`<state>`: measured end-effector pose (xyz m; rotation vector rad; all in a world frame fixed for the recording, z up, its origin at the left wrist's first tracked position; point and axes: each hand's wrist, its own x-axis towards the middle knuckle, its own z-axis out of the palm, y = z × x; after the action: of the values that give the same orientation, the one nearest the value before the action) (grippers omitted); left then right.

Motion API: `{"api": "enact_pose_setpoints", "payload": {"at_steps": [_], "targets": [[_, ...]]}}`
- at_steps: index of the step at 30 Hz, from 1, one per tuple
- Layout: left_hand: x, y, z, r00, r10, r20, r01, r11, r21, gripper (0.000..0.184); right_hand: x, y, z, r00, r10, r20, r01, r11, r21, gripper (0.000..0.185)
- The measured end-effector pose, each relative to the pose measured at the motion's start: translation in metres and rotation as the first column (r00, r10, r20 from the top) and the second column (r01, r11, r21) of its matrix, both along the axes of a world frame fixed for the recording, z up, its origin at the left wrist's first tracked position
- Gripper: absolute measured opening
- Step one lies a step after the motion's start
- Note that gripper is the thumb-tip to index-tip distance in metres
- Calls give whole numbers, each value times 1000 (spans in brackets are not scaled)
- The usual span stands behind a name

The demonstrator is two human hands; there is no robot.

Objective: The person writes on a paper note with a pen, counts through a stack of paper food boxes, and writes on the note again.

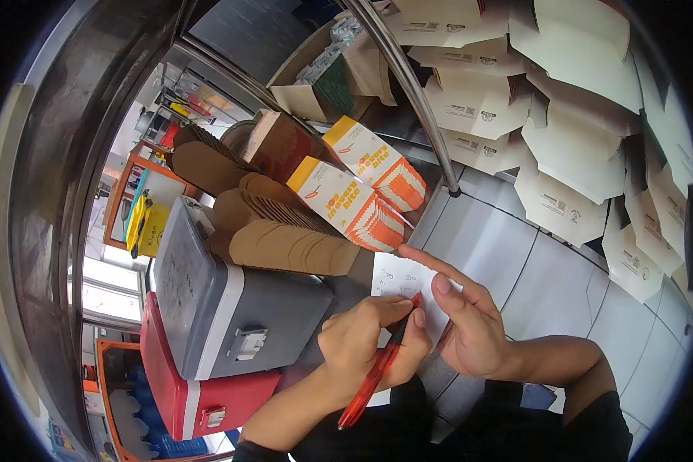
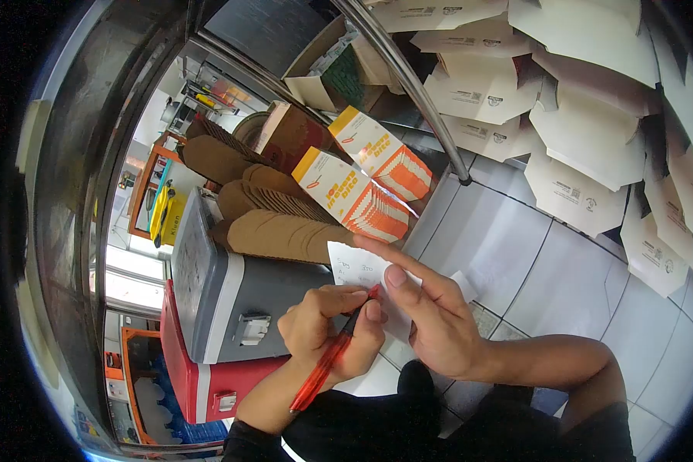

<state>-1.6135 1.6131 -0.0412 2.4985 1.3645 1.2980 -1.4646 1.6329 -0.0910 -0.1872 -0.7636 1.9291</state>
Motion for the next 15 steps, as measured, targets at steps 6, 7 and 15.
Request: {"api": "enact_pose_setpoints", "payload": {"at_steps": [6,7,15], "targets": [[-1,-1,-2,1000,3,1,-3,1000,-12,22,1,0,0,1000,23,-3,-23,999,-29,53],[-1,-1,-2,1000,8,5,-8,1000,-22,22,0,0,0,1000,23,-3,-23,999,-29,53],[-1,0,-3,999,-30,39,29,999,28,21,1,0,1,1000,-9,3,9,1000,12,52]]}}
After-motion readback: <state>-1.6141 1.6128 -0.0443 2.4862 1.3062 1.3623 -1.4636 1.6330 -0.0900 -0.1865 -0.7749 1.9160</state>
